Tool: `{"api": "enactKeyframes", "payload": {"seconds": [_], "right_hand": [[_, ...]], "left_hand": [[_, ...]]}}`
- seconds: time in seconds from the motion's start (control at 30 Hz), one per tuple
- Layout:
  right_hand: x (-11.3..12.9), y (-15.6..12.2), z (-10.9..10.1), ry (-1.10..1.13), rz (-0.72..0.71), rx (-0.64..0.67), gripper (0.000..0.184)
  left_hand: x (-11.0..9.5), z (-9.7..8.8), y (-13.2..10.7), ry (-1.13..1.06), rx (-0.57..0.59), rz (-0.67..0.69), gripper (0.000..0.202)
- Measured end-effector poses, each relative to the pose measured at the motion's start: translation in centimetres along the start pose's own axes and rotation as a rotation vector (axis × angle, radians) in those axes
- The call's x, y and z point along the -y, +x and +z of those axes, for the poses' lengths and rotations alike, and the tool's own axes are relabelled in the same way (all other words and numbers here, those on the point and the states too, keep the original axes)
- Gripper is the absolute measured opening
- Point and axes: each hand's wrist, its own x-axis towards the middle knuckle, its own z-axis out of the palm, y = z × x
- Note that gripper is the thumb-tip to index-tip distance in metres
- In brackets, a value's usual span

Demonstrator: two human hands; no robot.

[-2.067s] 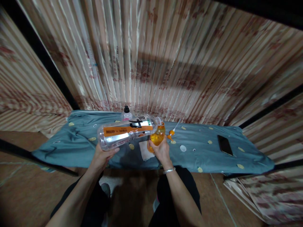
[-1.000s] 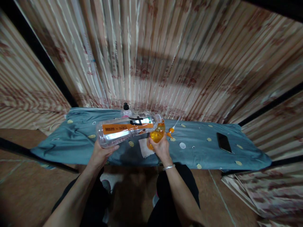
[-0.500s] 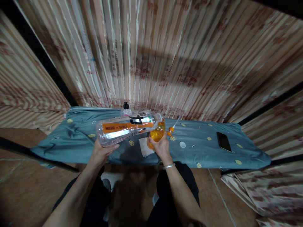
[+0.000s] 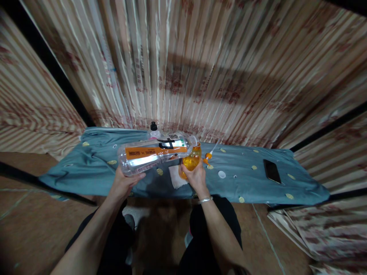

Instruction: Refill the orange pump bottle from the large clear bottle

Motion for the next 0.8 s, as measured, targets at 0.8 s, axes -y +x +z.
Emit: {"api": "enactKeyframes", "payload": {"seconds": [0.8], "right_hand": [[0.49, -0.12, -0.18, 0.027, 0.025, 0.017, 0.08]], "left_hand": [[0.11, 0.03, 0.02, -0.013, 0.014, 0.002, 0.092]]}}
